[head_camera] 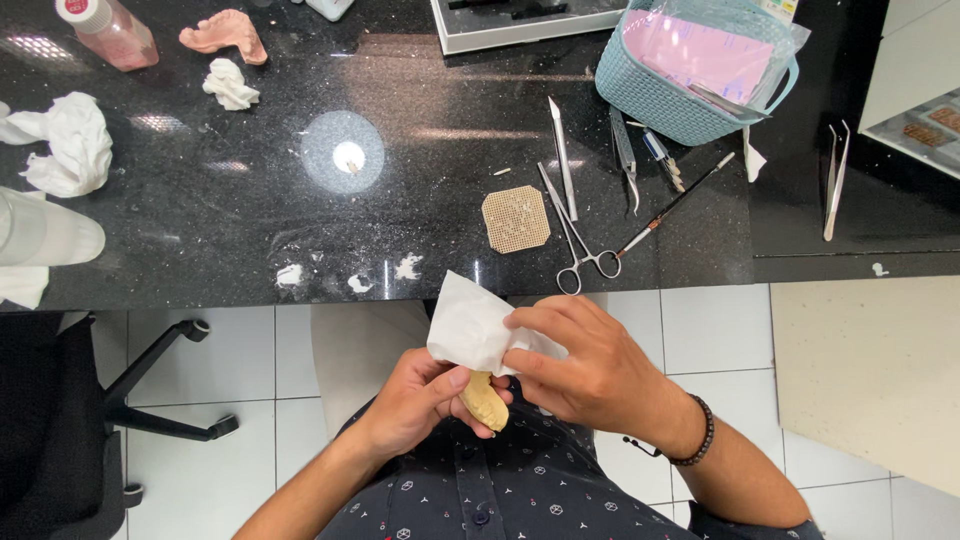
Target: The person holds a yellow dental model of an upper jaw and uses a fine brush to apply and shape material on the teeth of the model. They dip the brush in a glass of liquid, wipe it on a tissue, and turn the model to work on different areas.
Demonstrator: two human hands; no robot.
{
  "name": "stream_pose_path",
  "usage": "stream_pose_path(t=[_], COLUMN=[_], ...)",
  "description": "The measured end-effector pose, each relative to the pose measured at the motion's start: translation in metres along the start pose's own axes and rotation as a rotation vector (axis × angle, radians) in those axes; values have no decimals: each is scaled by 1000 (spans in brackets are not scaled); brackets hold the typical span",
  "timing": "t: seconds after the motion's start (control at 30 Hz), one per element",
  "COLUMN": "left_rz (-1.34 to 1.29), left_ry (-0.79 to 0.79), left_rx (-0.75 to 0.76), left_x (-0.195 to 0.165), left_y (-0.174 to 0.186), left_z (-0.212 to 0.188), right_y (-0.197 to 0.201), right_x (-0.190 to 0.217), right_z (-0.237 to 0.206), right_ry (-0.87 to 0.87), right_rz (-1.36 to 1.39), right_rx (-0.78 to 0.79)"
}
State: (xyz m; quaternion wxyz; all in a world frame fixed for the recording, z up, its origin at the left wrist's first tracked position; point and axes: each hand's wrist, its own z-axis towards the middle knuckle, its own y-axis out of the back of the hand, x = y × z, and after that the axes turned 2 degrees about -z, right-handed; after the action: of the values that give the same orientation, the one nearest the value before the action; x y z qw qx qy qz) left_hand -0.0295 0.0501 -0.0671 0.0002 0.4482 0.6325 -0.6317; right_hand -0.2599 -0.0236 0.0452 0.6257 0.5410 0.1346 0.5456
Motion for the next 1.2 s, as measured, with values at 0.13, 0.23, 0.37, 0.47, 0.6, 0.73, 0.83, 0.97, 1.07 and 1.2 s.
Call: stream_pose_path(t=[0.13, 0.23, 0.37, 0.47, 0.6, 0.73, 0.83, 0.97, 1.07, 1.2], left_rz=[-30, -38, 141, 468, 741, 859, 920, 714, 147, -77], left_ry=[14, 44, -76, -142, -151, -203, -250, -232, -87, 38], left_rx=[101, 201, 352, 536, 687, 710, 698, 538, 321, 177], left_x=[-8, -25, -46, -59, -67, -78, -85, -83, -63, -42], left_y=[-8, -18, -41, -58, -71, -78, -83, -72, -58, -29], left_z=[-6, -12, -26, -45, -50, -36, -38, -28, -11, 3], right_y=[-2, 2, -9, -19, -24, -23, -20, -20, -18, -17], right_x=[-2, -5, -24, -28, -27, -25, -23, -19, -15, -7], right_z=[-20, -42, -56, -64, -71, -76, -81, -85, -85, -74], right_ry=[-136, -511, -607, -660, -679, -682, -686, -667, -676, -636], right_rz=[301, 700, 750, 751, 739, 714, 733, 704, 672, 624], right_rx=[-105, -519, -764, -767, -766, -761, -773, -799, -799, -666])
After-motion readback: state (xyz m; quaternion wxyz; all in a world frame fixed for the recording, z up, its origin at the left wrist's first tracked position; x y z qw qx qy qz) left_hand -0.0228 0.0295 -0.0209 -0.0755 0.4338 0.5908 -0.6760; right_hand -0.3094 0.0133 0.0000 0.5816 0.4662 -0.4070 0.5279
